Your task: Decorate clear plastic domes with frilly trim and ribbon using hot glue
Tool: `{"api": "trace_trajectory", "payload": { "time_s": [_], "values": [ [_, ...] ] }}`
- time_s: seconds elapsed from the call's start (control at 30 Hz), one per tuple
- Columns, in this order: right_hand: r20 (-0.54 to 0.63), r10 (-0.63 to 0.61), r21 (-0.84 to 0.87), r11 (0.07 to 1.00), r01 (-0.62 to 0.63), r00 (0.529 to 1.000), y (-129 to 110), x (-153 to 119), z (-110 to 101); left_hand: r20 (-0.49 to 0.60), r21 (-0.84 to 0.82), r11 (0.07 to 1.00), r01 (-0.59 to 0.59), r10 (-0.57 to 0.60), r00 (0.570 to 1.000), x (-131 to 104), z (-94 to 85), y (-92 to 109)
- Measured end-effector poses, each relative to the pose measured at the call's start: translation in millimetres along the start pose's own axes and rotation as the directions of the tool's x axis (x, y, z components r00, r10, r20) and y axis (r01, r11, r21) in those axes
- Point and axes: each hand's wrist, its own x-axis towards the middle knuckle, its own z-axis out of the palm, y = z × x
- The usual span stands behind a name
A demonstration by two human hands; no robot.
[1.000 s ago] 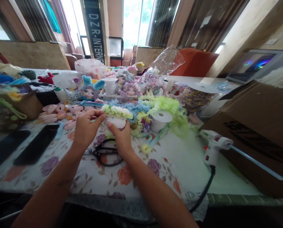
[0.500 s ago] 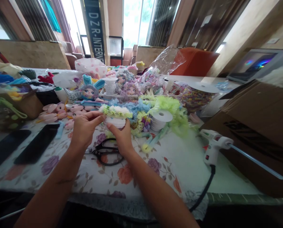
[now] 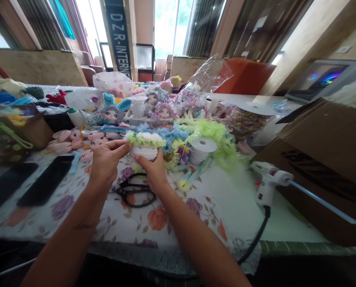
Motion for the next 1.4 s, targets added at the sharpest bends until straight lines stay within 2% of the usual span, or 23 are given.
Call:
{"api": "trace_trajectory", "payload": {
  "time_s": [0.13, 0.3, 0.53, 0.73, 0.93, 1.13, 1.23, 1.4],
  "values": [
    [0.017, 0.051, 0.049, 0.997, -0.052, 0.999, -3.7, -2.5, 2.0, 0.043, -0.079, 0.993, 0.087, -0.084, 0.996, 0.8, -0.9, 7.7],
    [0.125, 0.107, 0.159, 0.979, -0.127, 0.986, -11.2, -3.2, 2.0, 0.071, -0.11, 0.973, 0.204, -0.197, 0.978, 0.8, -1.0, 17.7],
    [0.093, 0.173, 0.212, 0.959, -0.19, 0.98, -12.9, 1.8, -0.5, 0.174, -0.148, 0.954, 0.261, -0.234, 0.956, 2.2, -4.7, 11.6],
    [0.084, 0.172, 0.182, 0.966, -0.185, 0.982, -13.9, 1.7, -2.1, 0.285, -0.083, 0.981, 0.177, -0.147, 0.947, 2.2, -6.7, 11.9],
    [0.034, 0.147, 0.212, 0.965, -0.151, 0.989, -10.1, 4.1, -4.3, 0.32, 0.059, 0.998, 0.027, -0.045, 0.946, 3.2, -7.2, 3.7],
    [0.019, 0.126, 0.2, 0.972, -0.127, 0.992, -7.2, 5.1, -5.1, 0.381, 0.175, 0.978, -0.115, 0.041, 0.924, 10.0, -11.0, -1.7],
    [0.029, 0.111, 0.193, 0.975, -0.115, 0.993, -5.7, 5.3, -5.8, 0.378, 0.214, 0.969, -0.124, 0.034, 0.925, 12.0, -12.3, -1.5],
    [0.047, 0.125, 0.188, 0.973, -0.132, 0.991, -6.6, 5.5, -6.4, 0.308, 0.256, 0.965, -0.064, -0.018, 0.951, 12.2, -11.2, 3.3]
  ]
}}
